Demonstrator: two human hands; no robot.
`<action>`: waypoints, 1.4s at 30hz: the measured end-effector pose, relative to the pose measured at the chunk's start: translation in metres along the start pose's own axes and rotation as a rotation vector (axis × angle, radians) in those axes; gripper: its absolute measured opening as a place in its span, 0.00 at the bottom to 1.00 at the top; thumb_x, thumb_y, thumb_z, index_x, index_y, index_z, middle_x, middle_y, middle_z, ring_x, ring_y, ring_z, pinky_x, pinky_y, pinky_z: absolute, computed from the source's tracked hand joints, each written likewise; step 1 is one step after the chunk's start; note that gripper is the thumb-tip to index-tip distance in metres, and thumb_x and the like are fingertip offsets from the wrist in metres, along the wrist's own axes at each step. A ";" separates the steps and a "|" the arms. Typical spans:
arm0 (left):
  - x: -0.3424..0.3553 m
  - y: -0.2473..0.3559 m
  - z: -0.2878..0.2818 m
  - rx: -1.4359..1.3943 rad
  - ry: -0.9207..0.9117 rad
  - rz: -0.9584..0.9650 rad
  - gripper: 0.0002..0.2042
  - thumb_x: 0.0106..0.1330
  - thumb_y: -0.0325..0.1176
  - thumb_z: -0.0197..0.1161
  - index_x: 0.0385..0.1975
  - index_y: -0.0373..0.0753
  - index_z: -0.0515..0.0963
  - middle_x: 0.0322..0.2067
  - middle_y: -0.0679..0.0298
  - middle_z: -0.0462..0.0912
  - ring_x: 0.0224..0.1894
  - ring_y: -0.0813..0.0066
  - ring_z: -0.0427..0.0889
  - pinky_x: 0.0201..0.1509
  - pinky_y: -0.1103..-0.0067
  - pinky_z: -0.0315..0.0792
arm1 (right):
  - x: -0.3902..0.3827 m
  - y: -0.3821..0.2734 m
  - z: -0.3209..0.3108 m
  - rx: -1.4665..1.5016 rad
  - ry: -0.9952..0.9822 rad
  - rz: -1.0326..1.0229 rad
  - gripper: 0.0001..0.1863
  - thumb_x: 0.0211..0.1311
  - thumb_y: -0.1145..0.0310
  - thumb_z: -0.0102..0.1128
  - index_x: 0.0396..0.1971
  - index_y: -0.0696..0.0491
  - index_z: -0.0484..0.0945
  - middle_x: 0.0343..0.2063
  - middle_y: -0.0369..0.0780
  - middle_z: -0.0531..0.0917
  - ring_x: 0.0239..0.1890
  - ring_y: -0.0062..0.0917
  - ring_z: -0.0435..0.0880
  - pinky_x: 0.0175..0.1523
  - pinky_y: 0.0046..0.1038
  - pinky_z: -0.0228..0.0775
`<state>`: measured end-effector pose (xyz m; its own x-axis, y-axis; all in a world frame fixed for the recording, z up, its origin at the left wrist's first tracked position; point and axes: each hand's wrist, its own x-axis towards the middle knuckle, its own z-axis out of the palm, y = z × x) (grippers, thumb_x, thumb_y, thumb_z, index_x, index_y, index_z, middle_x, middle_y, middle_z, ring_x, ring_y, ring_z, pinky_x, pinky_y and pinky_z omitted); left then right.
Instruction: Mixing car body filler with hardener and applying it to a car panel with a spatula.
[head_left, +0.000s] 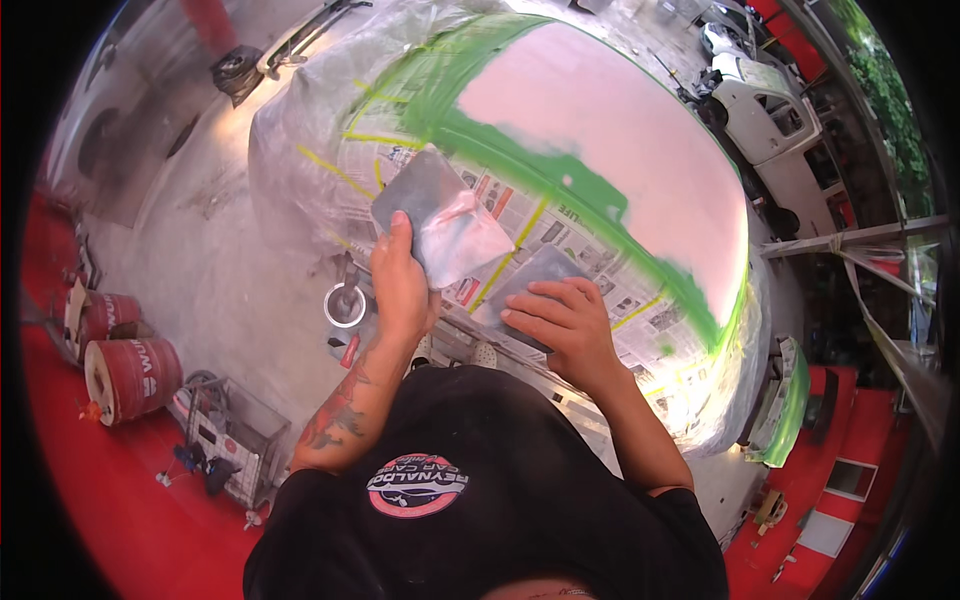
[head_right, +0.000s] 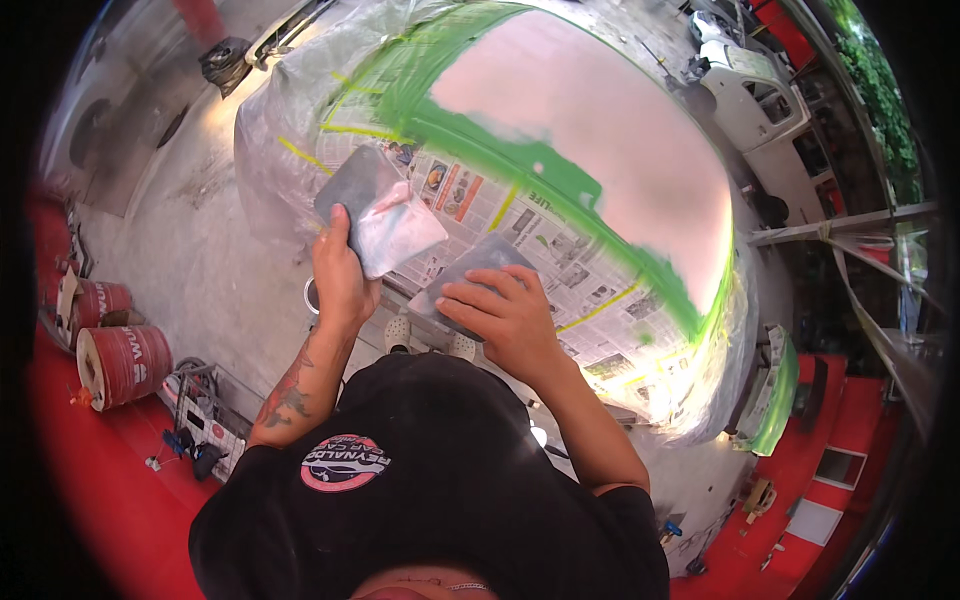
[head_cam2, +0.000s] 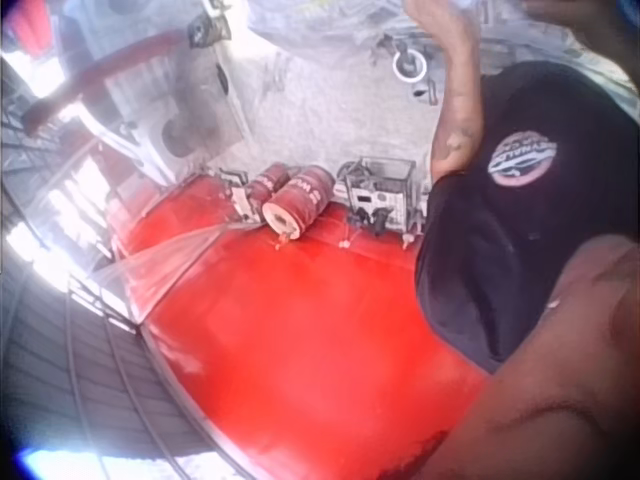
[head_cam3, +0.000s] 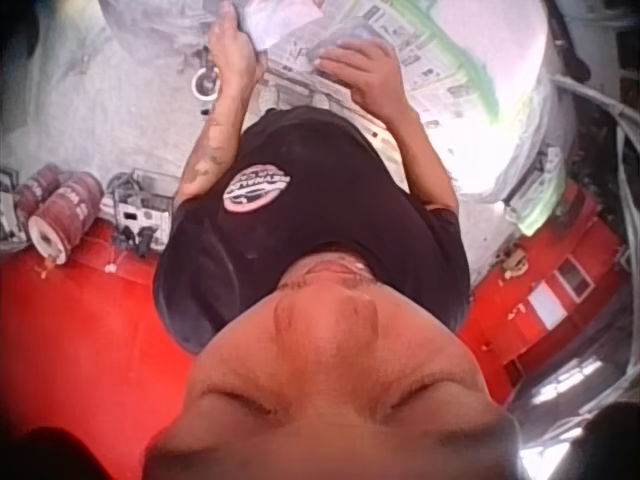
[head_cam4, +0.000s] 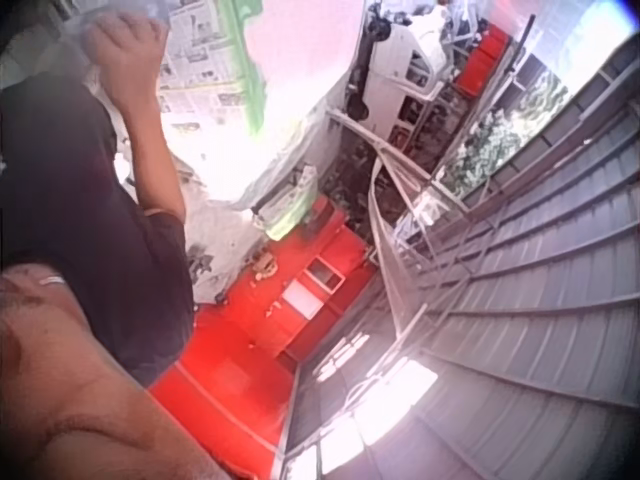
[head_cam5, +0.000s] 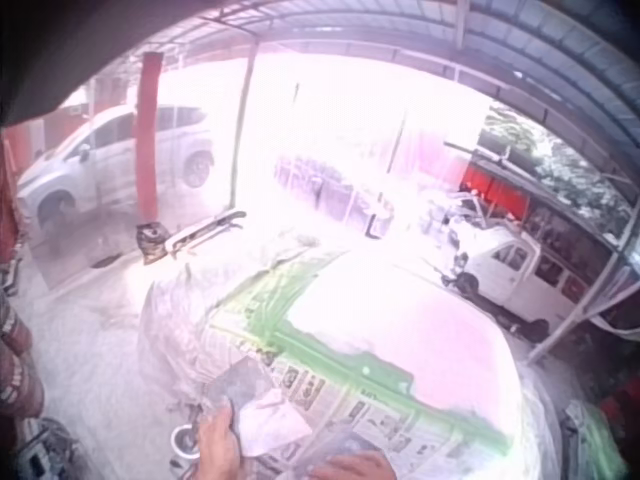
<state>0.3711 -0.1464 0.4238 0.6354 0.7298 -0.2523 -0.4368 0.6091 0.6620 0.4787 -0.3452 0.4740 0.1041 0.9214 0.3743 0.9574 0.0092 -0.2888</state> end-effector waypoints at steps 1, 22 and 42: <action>0.004 0.004 -0.002 -0.010 0.025 -0.001 0.24 0.83 0.46 0.44 0.61 0.28 0.70 0.55 0.52 0.82 0.56 0.56 0.85 0.63 0.61 0.79 | -0.002 -0.004 -0.008 0.016 0.034 -0.005 0.32 0.41 0.82 0.63 0.52 0.43 0.84 0.57 0.33 0.83 0.58 0.34 0.81 0.63 0.42 0.65; -0.011 -0.027 -0.028 0.251 -0.119 0.109 0.26 0.81 0.50 0.51 0.61 0.29 0.70 0.53 0.55 0.80 0.51 0.68 0.83 0.57 0.69 0.79 | -0.002 0.018 0.009 0.304 -0.216 0.432 0.29 0.60 0.83 0.56 0.64 0.55 0.73 0.52 0.48 0.82 0.52 0.43 0.84 0.59 0.39 0.76; 0.008 0.002 -0.003 -0.214 0.107 -0.261 0.25 0.83 0.47 0.42 0.64 0.31 0.69 0.58 0.52 0.80 0.59 0.59 0.83 0.63 0.62 0.78 | 0.014 -0.028 -0.024 0.328 0.304 -0.081 0.27 0.54 0.85 0.61 0.56 0.49 0.82 0.59 0.45 0.82 0.63 0.41 0.79 0.66 0.47 0.68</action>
<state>0.3728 -0.1383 0.4210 0.6780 0.5624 -0.4733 -0.3993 0.8224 0.4051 0.4604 -0.3423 0.5087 0.1540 0.7571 0.6349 0.8348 0.2440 -0.4935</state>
